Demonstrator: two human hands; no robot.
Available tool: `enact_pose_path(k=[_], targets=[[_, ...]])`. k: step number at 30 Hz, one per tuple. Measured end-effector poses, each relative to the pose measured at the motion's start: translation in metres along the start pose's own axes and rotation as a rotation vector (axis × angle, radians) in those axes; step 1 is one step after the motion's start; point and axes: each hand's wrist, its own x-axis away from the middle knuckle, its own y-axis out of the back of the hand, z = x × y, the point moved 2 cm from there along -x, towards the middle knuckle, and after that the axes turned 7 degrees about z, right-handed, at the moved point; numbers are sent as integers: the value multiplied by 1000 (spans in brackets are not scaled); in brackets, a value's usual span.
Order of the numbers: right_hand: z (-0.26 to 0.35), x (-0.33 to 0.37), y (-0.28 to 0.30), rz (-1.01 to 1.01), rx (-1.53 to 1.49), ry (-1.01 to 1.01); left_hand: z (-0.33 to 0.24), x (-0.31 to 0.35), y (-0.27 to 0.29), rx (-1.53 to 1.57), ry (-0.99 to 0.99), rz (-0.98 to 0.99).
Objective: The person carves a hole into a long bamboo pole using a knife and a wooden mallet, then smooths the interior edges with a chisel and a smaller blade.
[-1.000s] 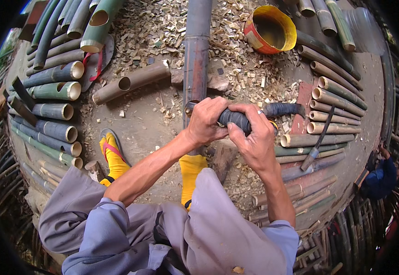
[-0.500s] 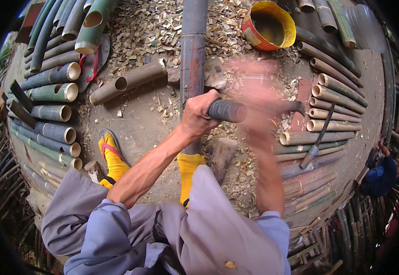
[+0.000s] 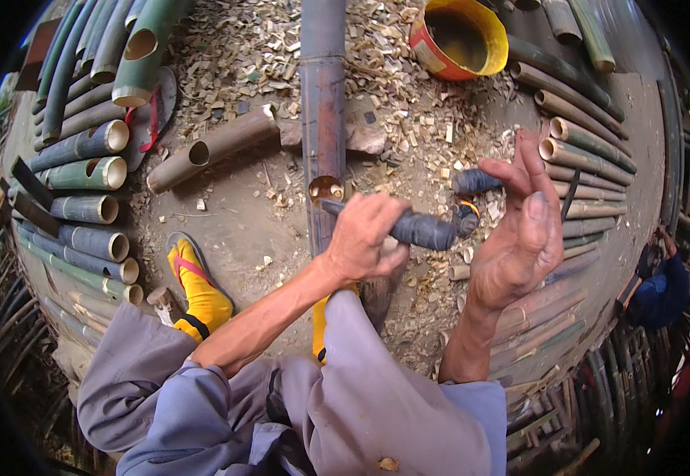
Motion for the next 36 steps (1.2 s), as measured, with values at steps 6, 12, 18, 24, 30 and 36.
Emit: enact_pose_path(k=[6,12,18,24,30,36], targets=[[-3,15,18,-84,-32,-46,9,0,11,-55,-10,-54],[11,19,16,-103,-46,137,18,5,14,-124,-33,1],[6,23,-62,602,199,31,16,3,24,46,-131,-230],[44,15,-55,476,153,150,32,18,21,141,-2,-190],[-10,28,-57,592,327,119,26,12,1,122,-68,-175],[-25,46,-15,208,145,-73,26,-19,15,221,88,148]])
